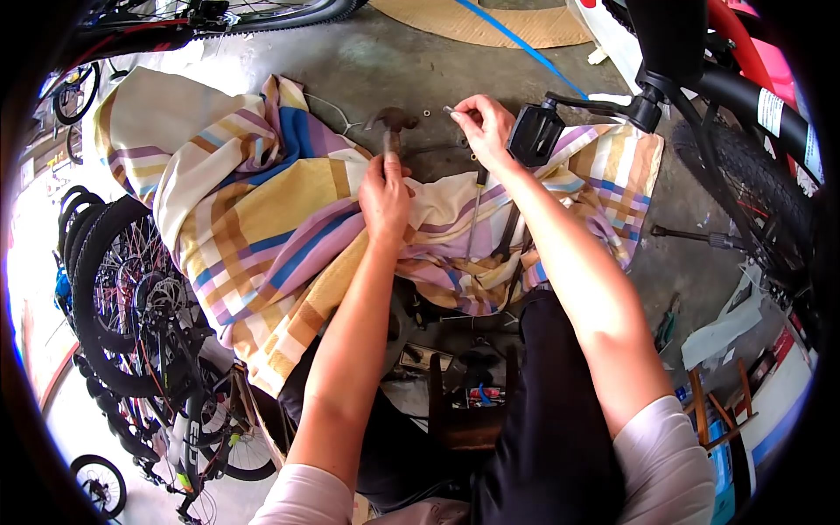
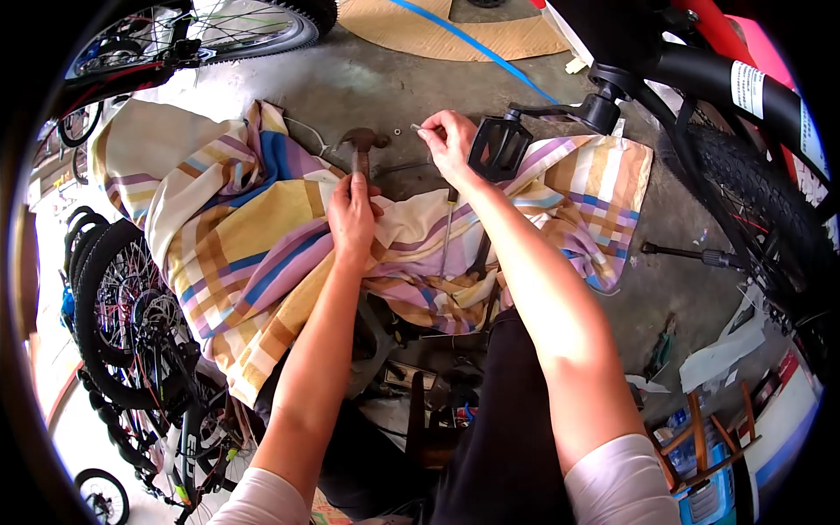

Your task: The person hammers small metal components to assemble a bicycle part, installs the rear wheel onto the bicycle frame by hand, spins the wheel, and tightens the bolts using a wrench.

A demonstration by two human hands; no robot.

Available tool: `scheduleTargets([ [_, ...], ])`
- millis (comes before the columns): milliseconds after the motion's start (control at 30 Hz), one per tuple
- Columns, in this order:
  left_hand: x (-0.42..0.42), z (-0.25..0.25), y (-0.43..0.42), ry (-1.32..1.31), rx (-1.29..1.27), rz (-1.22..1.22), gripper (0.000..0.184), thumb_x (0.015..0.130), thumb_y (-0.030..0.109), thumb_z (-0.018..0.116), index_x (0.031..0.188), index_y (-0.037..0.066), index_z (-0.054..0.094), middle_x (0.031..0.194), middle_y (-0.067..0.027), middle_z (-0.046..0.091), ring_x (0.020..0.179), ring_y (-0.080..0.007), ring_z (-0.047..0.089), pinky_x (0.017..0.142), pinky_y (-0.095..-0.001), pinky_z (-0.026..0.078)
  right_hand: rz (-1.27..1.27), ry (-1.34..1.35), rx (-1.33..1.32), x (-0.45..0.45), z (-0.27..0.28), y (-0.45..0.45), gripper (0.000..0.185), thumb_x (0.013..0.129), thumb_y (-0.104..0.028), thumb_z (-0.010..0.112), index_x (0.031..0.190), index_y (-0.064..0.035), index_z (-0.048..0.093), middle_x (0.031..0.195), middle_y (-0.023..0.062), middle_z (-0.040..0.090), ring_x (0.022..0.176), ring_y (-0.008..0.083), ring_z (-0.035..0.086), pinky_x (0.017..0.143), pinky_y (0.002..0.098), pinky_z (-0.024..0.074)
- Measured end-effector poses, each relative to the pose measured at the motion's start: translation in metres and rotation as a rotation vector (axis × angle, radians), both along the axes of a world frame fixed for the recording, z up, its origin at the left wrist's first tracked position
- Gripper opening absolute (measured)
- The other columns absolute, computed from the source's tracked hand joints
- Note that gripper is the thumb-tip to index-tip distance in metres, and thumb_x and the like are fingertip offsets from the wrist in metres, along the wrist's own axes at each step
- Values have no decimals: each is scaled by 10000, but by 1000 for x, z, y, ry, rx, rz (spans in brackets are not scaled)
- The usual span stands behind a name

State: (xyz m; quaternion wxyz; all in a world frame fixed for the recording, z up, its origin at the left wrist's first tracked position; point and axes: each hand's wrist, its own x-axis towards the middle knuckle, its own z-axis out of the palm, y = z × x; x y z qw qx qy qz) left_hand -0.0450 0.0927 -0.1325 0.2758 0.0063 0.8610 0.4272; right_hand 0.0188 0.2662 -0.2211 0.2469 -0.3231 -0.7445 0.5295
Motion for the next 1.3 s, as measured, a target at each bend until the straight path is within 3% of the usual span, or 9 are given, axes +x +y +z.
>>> scheduleTargets([
  [33, -4, -7, -6, -47, 35, 22, 381, 1088, 343, 497, 1063, -14, 630, 800, -65, 668, 544, -133, 570, 518, -303, 467, 47, 8, -13, 4, 3, 0, 72, 886, -56, 758, 897, -48, 687, 810, 18, 684, 681, 82, 625, 640, 255, 515],
  [200, -13, -12, -13, -282, 92, 132, 383, 1108, 367, 415, 1034, 30, 580, 733, -34, 590, 491, -131, 511, 475, -299, 437, 35, 131, -195, 5, -6, -5, 77, 898, -35, 735, 972, -50, 719, 874, 29, 691, 738, 91, 644, 662, 253, 518],
  [267, -16, -15, -17, -367, 58, 168, 392, 1114, 377, 365, 1064, 49, 575, 715, -30, 569, 486, -131, 503, 452, -301, 418, 114, 100, 81, 7, -4, 0, 131, 924, -6, 694, 1035, -60, 740, 908, 12, 693, 765, 85, 643, 676, 245, 519],
  [467, -10, -28, -21, -279, 43, 118, 387, 1109, 378, 368, 1049, 55, 571, 701, -31, 559, 472, -136, 492, 441, -295, 404, 89, 44, -253, 7, -2, -2, 172, 916, 15, 683, 1056, -65, 742, 892, 26, 712, 745, 77, 632, 679, 236, 513],
  [600, -11, -28, -22, -279, 66, 114, 382, 1098, 370, 411, 1027, 19, 544, 687, -45, 566, 484, -136, 515, 463, -320, 433, 48, 117, 7, 0, -4, -2, 163, 881, -15, 715, 1022, -87, 753, 872, 26, 705, 734, 107, 641, 666, 251, 521],
  [700, -3, -19, -20, -119, -59, -52, 352, 1070, 381, 502, 1052, 41, 591, 729, -85, 617, 538, -233, 590, 516, -364, 473, 22, 152, 293, -3, -14, -1, 172, 827, -19, 737, 978, -99, 759, 860, 36, 702, 771, 177, 675, 684, 298, 540],
  [767, 9, -9, -15, 499, -396, -288, 341, 1016, 351, 605, 1137, 32, 593, 838, -174, 685, 724, -395, 666, 664, -463, 522, 55, 2, 418, -2, -9, -4, 176, 780, -23, 752, 933, -108, 756, 853, 39, 699, 819, 234, 685, 719, 341, 547],
  [867, 16, 6, -4, 558, -261, -298, 383, 981, 321, 649, 1218, 30, 573, 981, -237, 692, 902, -486, 644, 772, -519, 512, 57, -64, 413, -2, -7, -5, 154, 774, -50, 761, 914, -115, 753, 851, 33, 697, 831, 249, 681, 743, 361, 542],
  [1300, 31, 6, 25, 577, -244, -353, 352, 984, 250, 642, 1244, 28, 557, 1079, -216, 660, 954, -440, 645, 765, -485, 527, 38, -36, 411, -4, -13, -5, 133, 780, -84, 776, 909, -105, 757, 851, 52, 687, 833, 255, 677, 743, 369, 540],
])
